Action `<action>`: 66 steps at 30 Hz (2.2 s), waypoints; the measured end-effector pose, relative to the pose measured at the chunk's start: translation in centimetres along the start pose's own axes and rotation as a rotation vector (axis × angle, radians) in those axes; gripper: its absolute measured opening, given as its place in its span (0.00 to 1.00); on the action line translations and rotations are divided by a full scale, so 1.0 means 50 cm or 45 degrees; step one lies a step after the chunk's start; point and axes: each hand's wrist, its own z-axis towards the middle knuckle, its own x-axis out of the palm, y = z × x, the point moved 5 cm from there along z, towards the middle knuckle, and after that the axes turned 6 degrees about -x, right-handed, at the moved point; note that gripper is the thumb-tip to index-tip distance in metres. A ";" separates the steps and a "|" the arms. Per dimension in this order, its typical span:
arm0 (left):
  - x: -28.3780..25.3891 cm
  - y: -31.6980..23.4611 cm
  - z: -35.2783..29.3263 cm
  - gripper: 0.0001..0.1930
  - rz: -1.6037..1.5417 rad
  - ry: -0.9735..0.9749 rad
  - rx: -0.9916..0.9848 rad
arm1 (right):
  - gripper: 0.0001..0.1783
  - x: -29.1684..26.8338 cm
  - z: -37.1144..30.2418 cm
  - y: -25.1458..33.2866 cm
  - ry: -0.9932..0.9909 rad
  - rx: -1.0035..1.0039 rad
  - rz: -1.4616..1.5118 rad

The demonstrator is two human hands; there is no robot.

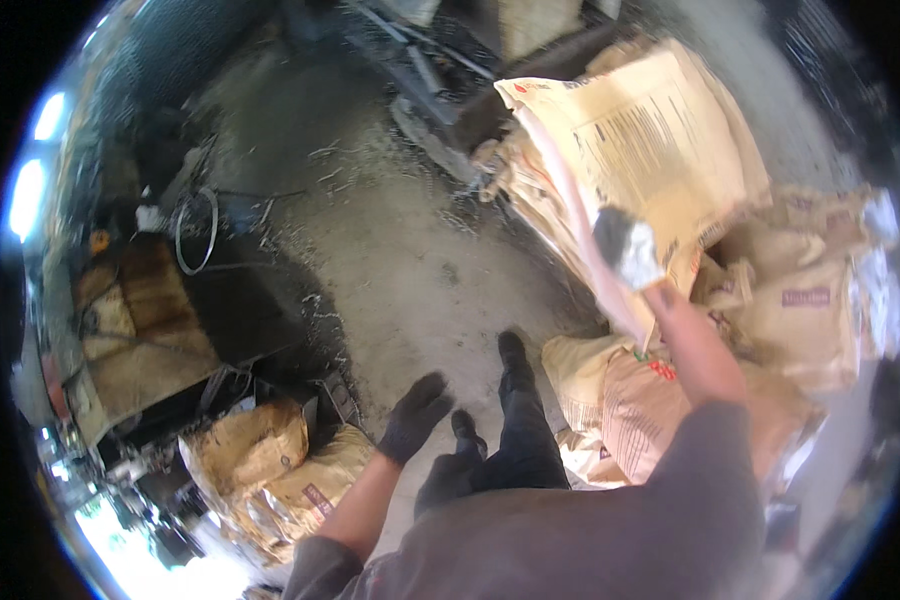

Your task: The person operates a metal turning machine in a workshop. They repeatedly load metal tubes into the machine's chuck, start the machine, and remove the processed tubes, placing them into a bucket. The person also moves a large sack of material across the floor.

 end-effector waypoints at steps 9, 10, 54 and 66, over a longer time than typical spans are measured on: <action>-0.554 -0.264 -0.043 0.23 -0.672 -0.206 0.194 | 0.08 -0.132 0.130 0.906 0.196 -0.450 1.404; -0.632 -0.252 -0.062 0.23 -0.614 -0.244 0.134 | 0.09 -0.145 0.175 0.974 0.196 -0.557 1.389; -1.680 -0.130 1.022 0.22 -2.010 -0.889 -0.133 | 0.16 0.491 1.657 2.071 0.827 -2.155 -0.990; -2.037 -0.057 1.073 0.29 -1.590 -1.413 -0.211 | 0.19 0.695 1.807 2.285 1.124 -2.758 -0.852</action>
